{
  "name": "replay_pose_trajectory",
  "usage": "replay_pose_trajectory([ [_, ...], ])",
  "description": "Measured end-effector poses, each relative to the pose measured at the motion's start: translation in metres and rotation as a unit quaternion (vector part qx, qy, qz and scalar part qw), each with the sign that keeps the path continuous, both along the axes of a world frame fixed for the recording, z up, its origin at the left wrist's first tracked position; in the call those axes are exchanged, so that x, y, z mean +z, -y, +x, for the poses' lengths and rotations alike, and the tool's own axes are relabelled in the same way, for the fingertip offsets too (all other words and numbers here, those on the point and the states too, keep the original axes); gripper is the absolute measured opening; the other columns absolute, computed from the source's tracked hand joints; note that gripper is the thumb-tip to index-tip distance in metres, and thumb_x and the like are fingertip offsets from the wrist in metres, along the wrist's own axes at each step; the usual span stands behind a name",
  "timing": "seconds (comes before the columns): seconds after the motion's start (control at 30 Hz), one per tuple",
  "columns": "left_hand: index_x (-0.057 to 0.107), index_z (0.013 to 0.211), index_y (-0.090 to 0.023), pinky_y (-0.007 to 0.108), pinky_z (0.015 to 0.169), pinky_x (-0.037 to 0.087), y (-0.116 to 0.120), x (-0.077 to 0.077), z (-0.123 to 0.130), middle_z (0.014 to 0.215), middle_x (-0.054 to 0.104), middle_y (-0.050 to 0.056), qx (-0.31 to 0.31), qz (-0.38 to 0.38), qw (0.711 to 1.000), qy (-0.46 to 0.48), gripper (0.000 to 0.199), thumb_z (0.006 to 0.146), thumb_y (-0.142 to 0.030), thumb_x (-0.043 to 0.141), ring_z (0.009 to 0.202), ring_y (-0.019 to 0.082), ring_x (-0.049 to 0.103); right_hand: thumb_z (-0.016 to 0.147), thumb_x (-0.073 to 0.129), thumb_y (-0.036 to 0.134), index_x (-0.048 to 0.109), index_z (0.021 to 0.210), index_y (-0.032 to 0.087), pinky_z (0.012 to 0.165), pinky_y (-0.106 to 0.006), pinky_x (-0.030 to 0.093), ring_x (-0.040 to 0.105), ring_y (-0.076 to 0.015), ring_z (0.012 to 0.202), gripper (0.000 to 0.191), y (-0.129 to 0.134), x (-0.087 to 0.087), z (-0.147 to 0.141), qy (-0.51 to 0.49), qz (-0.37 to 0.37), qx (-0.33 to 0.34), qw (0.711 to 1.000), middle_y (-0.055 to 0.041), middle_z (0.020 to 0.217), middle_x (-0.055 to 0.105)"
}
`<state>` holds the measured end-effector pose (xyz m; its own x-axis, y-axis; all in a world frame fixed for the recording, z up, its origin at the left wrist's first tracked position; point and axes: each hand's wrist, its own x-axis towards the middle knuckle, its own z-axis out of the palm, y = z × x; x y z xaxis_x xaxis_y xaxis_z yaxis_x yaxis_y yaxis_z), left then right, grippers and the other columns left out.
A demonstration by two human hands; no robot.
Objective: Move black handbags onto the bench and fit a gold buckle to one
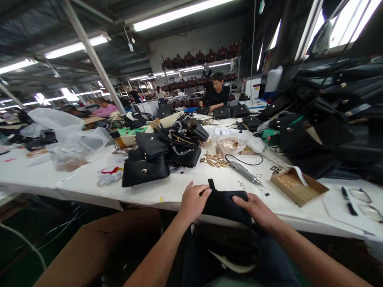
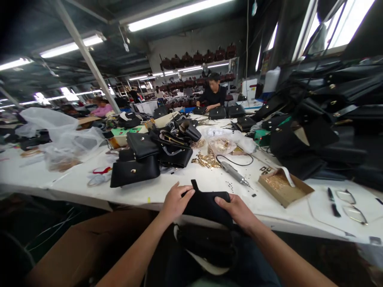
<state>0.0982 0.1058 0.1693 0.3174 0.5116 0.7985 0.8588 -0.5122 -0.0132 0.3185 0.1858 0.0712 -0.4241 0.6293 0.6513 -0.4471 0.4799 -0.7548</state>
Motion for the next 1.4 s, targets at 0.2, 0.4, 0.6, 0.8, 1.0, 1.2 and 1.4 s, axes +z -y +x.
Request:
replay_pose_trajectory([
  [0.2,0.071,0.087,-0.016,0.031,0.081,0.040,-0.024,-0.008,0.017,0.087,0.069,0.004,-0.067,-0.068,0.995,0.013,0.033,0.099,-0.040,0.051,0.083,0.019,0.060,0.087,0.068,0.058,0.065,0.120,0.015,0.085,-0.038,0.051,0.065,-0.0243,0.096,0.054,-0.002,-0.004,0.012,0.046,0.094,-0.328,0.939,-0.0104,0.109,0.068],
  [0.4,0.069,0.090,-0.014,0.025,0.073,0.038,-0.036,-0.012,0.011,0.086,0.066,0.002,-0.137,-0.171,0.974,0.060,0.032,0.098,-0.038,0.049,0.080,0.015,0.057,0.097,0.061,0.035,0.071,0.120,0.026,0.091,-0.035,0.050,0.062,-0.0205,0.106,0.027,0.006,0.034,-0.009,0.021,0.432,-0.515,0.740,-0.0073,0.118,0.065],
  [0.6,0.059,0.081,-0.014,0.025,0.070,0.034,-0.046,-0.019,0.013,0.077,0.056,0.000,-0.146,-0.203,0.967,0.054,0.030,0.097,-0.037,0.049,0.076,0.014,0.049,0.100,0.056,0.033,0.073,0.119,0.027,0.088,-0.029,0.050,0.065,-0.0156,0.098,0.026,-0.010,0.043,-0.016,0.135,0.355,-0.360,0.853,-0.0009,0.110,0.070],
  [0.8,0.058,0.080,-0.016,0.026,0.070,0.031,-0.064,-0.023,0.019,0.075,0.055,-0.001,-0.138,-0.241,0.961,0.002,0.026,0.096,-0.035,0.052,0.075,0.013,0.049,0.099,0.058,0.038,0.074,0.112,0.029,0.090,-0.027,0.047,0.065,-0.0139,0.098,0.023,-0.027,0.029,0.002,0.173,0.270,-0.285,0.903,0.0026,0.105,0.071],
  [1.0,0.048,0.073,-0.015,0.026,0.067,0.027,-0.065,-0.027,0.019,0.070,0.047,-0.002,-0.108,-0.247,0.963,-0.011,0.030,0.096,-0.034,0.052,0.071,0.012,0.044,0.104,0.040,0.055,0.065,0.087,0.018,0.077,-0.030,0.044,0.060,-0.0157,0.081,0.048,-0.037,0.026,-0.007,0.155,0.197,-0.259,0.933,-0.0023,0.084,0.065],
  [1.2,0.051,0.073,-0.016,0.027,0.072,0.030,-0.066,-0.023,0.016,0.076,0.054,-0.001,-0.052,-0.205,0.977,0.035,0.032,0.097,-0.037,0.051,0.077,0.013,0.049,0.101,0.040,0.063,0.064,0.083,0.021,0.081,-0.032,0.044,0.060,-0.0164,0.083,0.052,-0.039,0.017,0.052,0.193,0.141,-0.318,0.918,-0.0023,0.086,0.065],
  [1.4,0.059,0.075,-0.016,0.027,0.075,0.032,-0.075,-0.018,0.011,0.086,0.060,0.000,-0.035,-0.197,0.980,0.018,0.030,0.096,-0.037,0.053,0.084,0.014,0.054,0.093,0.063,0.056,0.068,0.118,0.030,0.079,-0.028,0.047,0.062,-0.0160,0.089,0.037,-0.042,0.029,0.042,0.176,0.232,-0.339,0.895,-0.0026,0.100,0.066],
])
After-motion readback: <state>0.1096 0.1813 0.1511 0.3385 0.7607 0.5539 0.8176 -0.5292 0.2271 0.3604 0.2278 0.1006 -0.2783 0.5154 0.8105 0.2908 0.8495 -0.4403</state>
